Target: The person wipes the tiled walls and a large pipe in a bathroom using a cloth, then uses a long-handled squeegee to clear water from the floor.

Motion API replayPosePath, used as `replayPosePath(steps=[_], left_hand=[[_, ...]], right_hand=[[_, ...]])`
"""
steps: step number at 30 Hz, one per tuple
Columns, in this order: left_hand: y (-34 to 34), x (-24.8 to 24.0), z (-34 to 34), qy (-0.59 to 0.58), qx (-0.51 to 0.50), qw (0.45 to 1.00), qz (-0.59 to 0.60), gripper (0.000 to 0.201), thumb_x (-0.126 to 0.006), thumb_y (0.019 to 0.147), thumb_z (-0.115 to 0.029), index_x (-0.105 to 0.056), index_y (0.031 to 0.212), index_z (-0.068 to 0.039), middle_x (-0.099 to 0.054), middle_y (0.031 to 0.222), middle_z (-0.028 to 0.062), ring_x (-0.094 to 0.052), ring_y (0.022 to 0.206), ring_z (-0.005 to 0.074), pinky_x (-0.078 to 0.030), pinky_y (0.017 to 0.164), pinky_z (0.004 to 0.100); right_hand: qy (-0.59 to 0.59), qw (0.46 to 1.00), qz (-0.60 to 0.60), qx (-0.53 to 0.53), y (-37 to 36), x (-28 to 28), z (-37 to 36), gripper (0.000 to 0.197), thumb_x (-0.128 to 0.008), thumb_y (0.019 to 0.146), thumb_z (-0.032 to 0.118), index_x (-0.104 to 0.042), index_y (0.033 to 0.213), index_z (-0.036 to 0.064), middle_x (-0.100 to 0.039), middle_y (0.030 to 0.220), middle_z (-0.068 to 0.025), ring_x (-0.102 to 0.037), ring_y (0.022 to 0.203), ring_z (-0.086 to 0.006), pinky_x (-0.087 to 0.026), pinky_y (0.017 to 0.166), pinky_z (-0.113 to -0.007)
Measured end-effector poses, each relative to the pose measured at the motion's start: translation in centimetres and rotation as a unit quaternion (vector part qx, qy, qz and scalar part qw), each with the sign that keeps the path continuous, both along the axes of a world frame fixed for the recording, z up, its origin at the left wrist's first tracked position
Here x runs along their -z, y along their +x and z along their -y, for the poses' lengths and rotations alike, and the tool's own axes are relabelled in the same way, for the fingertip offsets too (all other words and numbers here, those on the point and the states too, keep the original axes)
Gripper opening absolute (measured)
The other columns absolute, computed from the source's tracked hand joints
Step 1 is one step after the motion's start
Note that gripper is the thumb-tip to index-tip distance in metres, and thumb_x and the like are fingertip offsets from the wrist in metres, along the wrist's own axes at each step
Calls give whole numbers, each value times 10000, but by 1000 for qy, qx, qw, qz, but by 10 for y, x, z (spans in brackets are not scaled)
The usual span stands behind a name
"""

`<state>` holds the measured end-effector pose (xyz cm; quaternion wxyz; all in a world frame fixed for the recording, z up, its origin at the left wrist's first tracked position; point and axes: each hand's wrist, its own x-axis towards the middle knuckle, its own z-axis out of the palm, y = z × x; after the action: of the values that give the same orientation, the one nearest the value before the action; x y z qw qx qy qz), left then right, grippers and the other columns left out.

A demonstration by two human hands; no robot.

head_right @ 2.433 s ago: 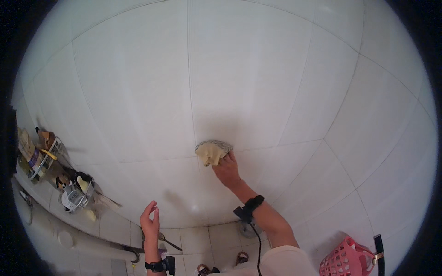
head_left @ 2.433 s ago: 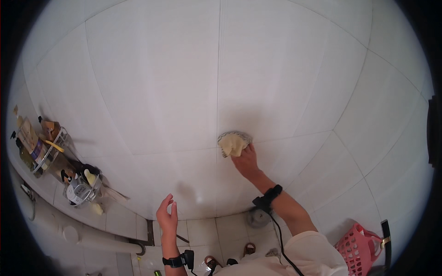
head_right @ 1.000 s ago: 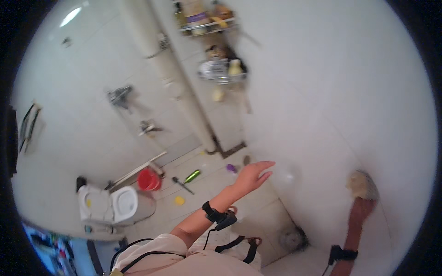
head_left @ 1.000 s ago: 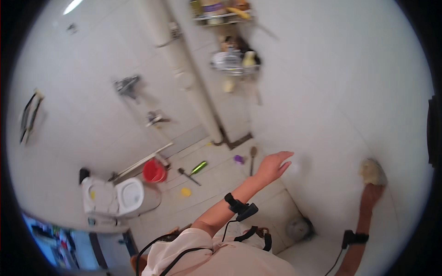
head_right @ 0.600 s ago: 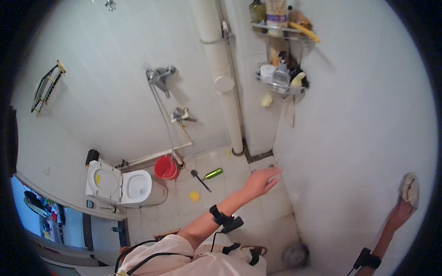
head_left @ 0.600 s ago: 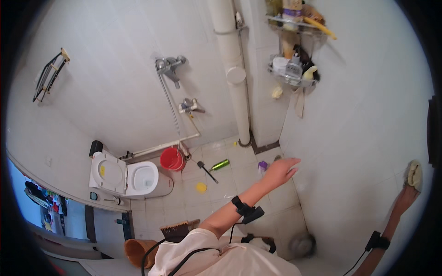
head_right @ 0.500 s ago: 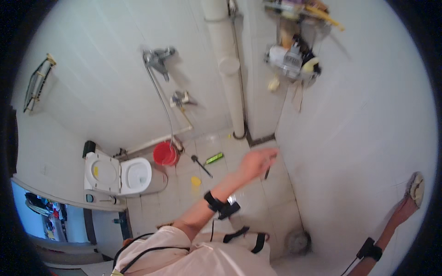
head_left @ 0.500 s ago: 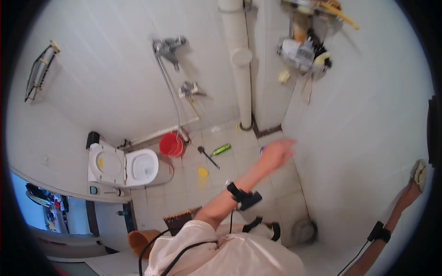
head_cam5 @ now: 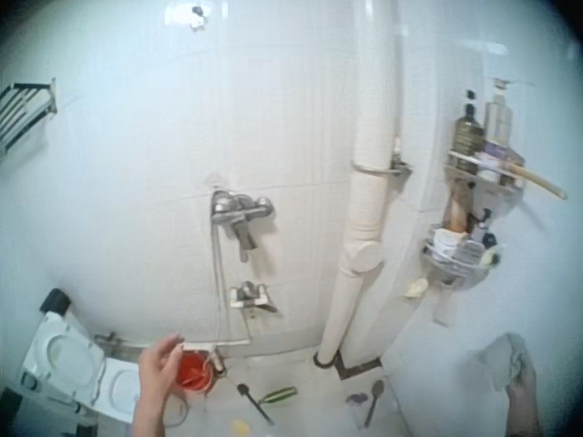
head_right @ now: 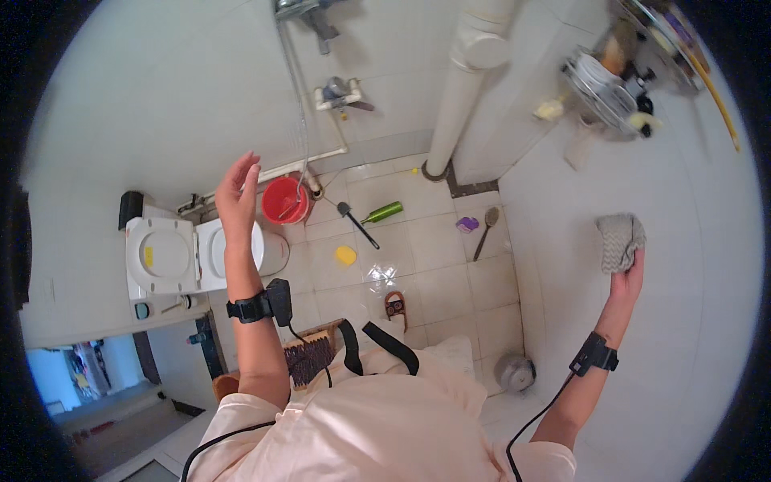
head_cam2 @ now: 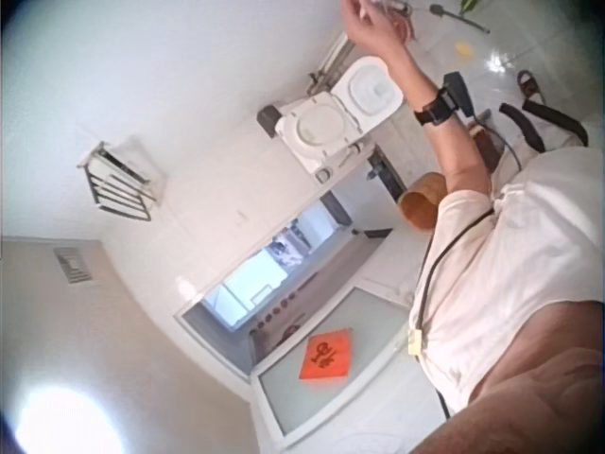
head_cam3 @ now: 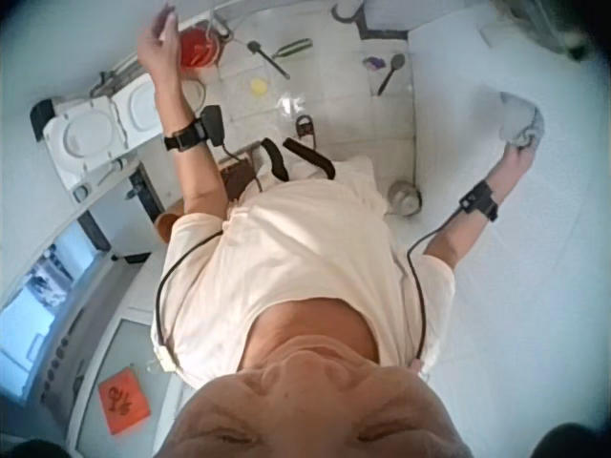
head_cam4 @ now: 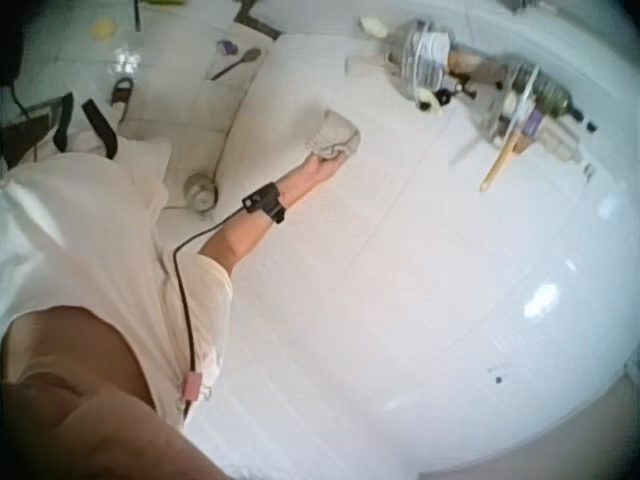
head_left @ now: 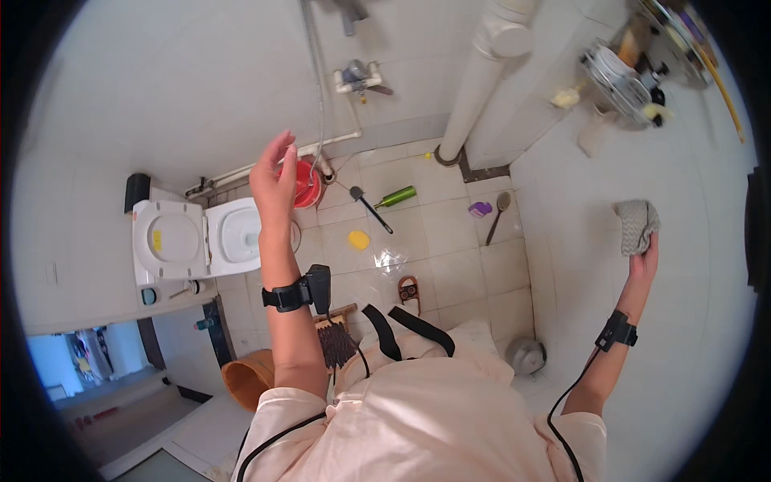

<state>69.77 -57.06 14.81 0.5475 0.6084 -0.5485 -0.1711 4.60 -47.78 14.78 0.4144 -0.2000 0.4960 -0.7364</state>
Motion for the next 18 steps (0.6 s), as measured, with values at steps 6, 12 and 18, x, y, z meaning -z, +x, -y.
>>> replayPosePath(steps=[6, 12, 18], left_hand=[[38, -2, -11, 42, -45, 995, 84, 281, -582, 877, -142, -611, 1121, -5, -657, 1023, 155, -630, 945, 227, -465, 844, 308], [48, 11, 17, 52, -23, 998, 15, 282, -544, 888, -53, -576, 1160, 14, -647, 1055, 114, -609, 985, 185, -458, 886, 286], [39, -36, 57, 30, -55, 998, -10, 276, -577, 862, -81, -602, 1125, 0, -665, 1017, 119, -628, 938, 193, -473, 840, 302]], right_hand=[[-25, 992, 64, -105, 108, -57, 132, 373, -449, 952, 151, -436, 1290, -4, -503, 1283, -109, -493, 1160, -222, -398, 1006, -357], [-104, 980, -92, -142, 258, -130, 239, 454, -492, 925, 116, -376, 1352, 16, -492, 1266, -81, -451, 1161, -194, -386, 982, -325], [-278, 943, -53, -176, 342, -219, 387, 442, -479, 936, 137, -376, 1346, 7, -498, 1242, -89, -453, 1133, -173, -376, 953, -303]])
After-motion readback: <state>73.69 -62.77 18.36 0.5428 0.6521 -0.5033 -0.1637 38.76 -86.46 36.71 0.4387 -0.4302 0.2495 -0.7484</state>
